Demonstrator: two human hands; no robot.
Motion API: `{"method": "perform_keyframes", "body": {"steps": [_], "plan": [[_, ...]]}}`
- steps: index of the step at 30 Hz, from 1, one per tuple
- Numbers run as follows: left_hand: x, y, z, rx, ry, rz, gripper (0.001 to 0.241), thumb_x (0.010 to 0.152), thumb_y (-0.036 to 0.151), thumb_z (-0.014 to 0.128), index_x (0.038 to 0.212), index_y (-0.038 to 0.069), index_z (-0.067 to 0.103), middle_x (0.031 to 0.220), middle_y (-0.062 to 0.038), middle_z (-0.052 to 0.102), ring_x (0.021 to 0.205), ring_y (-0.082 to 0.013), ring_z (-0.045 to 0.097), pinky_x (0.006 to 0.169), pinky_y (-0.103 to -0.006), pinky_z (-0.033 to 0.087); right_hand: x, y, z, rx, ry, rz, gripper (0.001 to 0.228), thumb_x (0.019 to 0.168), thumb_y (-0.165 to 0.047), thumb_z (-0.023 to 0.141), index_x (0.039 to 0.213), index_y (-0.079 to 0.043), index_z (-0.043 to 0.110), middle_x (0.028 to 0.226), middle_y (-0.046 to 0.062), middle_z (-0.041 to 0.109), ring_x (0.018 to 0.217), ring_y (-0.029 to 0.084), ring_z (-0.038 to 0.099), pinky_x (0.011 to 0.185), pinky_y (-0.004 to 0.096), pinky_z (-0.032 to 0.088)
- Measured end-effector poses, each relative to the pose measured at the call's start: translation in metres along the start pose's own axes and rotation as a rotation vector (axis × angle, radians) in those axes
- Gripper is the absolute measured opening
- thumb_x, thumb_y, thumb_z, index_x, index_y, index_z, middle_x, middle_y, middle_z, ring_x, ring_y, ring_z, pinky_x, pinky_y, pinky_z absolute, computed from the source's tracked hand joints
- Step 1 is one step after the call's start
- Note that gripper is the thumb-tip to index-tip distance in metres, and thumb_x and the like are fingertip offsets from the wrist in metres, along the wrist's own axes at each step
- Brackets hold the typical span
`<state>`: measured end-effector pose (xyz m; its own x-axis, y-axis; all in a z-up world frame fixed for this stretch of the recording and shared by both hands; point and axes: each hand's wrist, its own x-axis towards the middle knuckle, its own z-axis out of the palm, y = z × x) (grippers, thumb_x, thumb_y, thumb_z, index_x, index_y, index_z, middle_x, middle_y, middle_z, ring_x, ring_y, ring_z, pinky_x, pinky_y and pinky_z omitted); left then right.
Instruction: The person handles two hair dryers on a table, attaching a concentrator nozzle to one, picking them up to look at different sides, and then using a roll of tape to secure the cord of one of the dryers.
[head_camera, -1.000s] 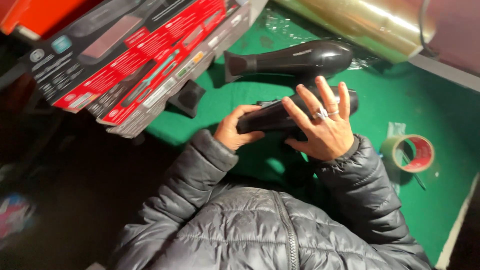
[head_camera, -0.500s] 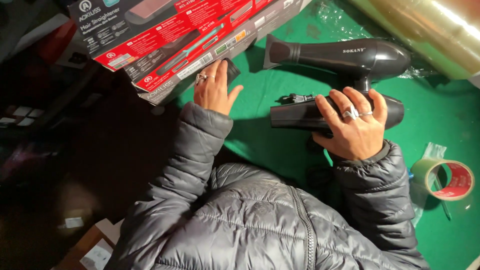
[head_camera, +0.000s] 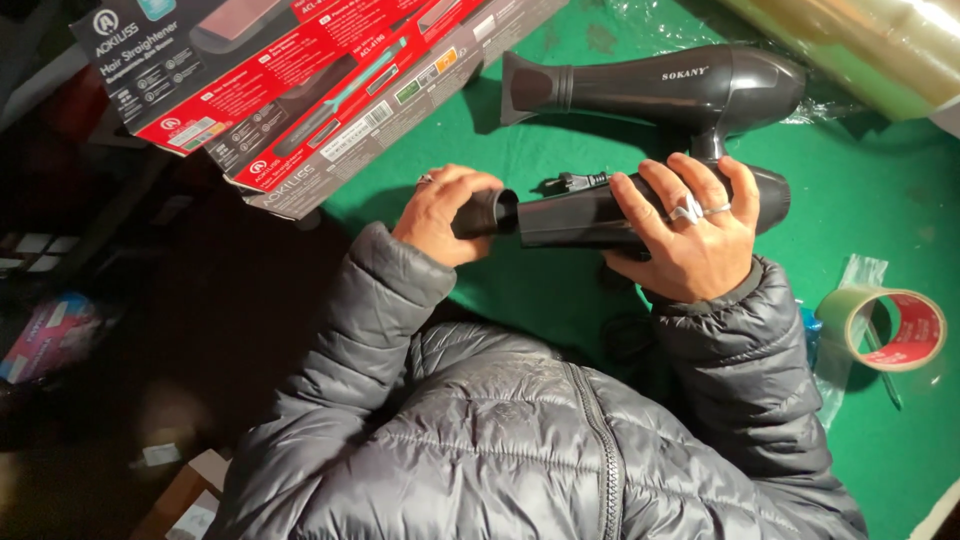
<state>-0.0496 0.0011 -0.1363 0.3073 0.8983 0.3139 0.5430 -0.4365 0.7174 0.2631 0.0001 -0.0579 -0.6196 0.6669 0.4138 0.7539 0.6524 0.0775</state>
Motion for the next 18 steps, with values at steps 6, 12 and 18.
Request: {"method": "perform_keyframes", "body": {"steps": [6, 12, 18], "plan": [[-0.003, 0.017, -0.009, -0.021, -0.075, 0.057, 0.063, 0.068, 0.016, 0.082, 0.129, 0.017, 0.065, 0.115, -0.007, 0.064, 0.109, -0.0319, 0.059, 0.102, -0.0433, 0.047, -0.002, 0.002, 0.003, -0.001, 0.006, 0.001, 0.080, 0.063, -0.041, 0.092, 0.136, -0.017, 0.070, 0.132, 0.007, 0.065, 0.125, 0.032, 0.060, 0.112, 0.057, 0.038], [-0.003, 0.026, -0.012, 0.018, -0.064, 0.083, 0.062, 0.069, 0.016, 0.081, 0.130, 0.012, 0.066, 0.116, -0.008, 0.063, 0.106, -0.0320, 0.059, 0.101, -0.0431, 0.047, -0.002, 0.002, 0.003, 0.001, 0.005, -0.001, 0.081, 0.063, -0.041, 0.092, 0.136, -0.016, 0.071, 0.133, 0.008, 0.065, 0.125, 0.032, 0.060, 0.112, 0.057, 0.038], [-0.001, 0.044, -0.013, -0.008, -0.025, 0.057, 0.060, 0.072, 0.017, 0.079, 0.130, 0.009, 0.065, 0.117, -0.010, 0.062, 0.104, -0.0302, 0.059, 0.099, -0.0422, 0.046, -0.002, 0.001, 0.003, 0.017, 0.018, 0.011, 0.078, 0.065, -0.040, 0.093, 0.136, -0.016, 0.071, 0.131, 0.008, 0.066, 0.126, 0.032, 0.060, 0.112, 0.056, 0.039]]}}
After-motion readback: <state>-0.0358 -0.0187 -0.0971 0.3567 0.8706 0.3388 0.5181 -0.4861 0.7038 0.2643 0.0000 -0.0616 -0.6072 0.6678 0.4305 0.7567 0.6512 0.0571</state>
